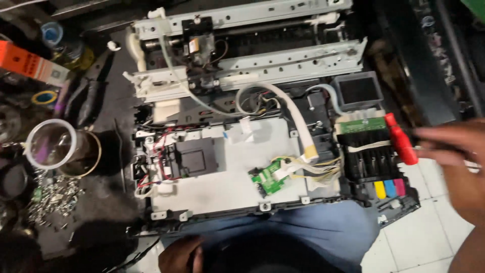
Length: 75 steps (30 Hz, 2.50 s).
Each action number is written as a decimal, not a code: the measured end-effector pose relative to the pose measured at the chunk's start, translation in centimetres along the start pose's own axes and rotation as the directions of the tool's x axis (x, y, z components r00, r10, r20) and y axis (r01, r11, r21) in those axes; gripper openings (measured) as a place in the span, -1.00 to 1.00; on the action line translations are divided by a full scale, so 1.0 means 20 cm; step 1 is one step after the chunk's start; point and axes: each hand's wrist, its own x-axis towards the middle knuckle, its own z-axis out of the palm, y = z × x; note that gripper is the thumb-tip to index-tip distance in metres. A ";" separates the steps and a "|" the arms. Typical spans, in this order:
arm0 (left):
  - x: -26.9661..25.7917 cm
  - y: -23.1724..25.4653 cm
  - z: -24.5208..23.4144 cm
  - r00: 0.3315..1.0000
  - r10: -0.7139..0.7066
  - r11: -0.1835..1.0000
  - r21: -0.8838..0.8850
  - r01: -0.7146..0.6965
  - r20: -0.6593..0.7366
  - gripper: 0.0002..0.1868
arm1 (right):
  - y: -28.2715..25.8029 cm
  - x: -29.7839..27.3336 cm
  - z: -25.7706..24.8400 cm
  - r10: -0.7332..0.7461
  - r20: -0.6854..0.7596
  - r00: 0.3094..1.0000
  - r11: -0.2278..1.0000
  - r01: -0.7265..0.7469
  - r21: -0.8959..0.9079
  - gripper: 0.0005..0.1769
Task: The person uses a screwdriver to manipulate a small circuit board inside a disassembled printer. They then use a hammer to gently tap the board while holding it in place, likely to secure a connection or component.
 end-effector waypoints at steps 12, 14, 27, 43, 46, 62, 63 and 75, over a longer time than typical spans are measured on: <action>0.04 0.18 -0.03 0.958 -0.287 0.946 0.162 0.280 0.022 -0.74 | -0.57 0.41 -0.09 0.411 0.441 0.798 0.909 -0.323 -0.263 -0.84; 0.01 0.11 -0.03 0.962 -0.267 0.954 0.159 0.256 0.052 -0.75 | -0.61 0.47 -0.10 0.502 0.533 0.681 0.863 -0.435 -0.257 -0.77; -0.30 -0.35 0.08 0.932 -0.293 0.933 0.275 0.230 0.212 -0.70 | -0.66 0.58 -0.10 0.537 0.614 0.579 0.796 -0.588 -0.143 -0.68; -0.42 -0.68 0.07 0.643 -0.417 0.905 0.225 0.362 0.642 -0.57 | -0.57 0.56 -0.07 0.456 0.633 0.626 0.839 -0.539 -0.071 -0.66; -0.02 -0.34 0.02 0.276 -0.631 0.751 0.480 0.454 0.726 -0.63 | -0.52 0.54 -0.06 0.411 0.642 0.647 0.829 -0.559 0.033 -0.64; -0.09 -0.15 -0.05 0.619 -0.612 0.779 0.236 0.581 0.492 -0.82 | -0.49 0.47 -0.14 0.422 0.622 0.659 0.867 -0.494 -0.065 -0.69; -0.10 -0.14 -0.05 0.797 -0.416 0.905 0.116 0.409 0.439 -0.74 | -0.51 0.47 -0.15 0.456 0.611 0.647 0.870 -0.468 -0.154 -0.68; -0.01 0.07 -0.05 0.917 -0.338 0.932 0.212 0.294 0.211 -0.63 | -0.46 0.35 -0.02 -0.102 0.285 0.953 0.991 0.072 0.114 -0.71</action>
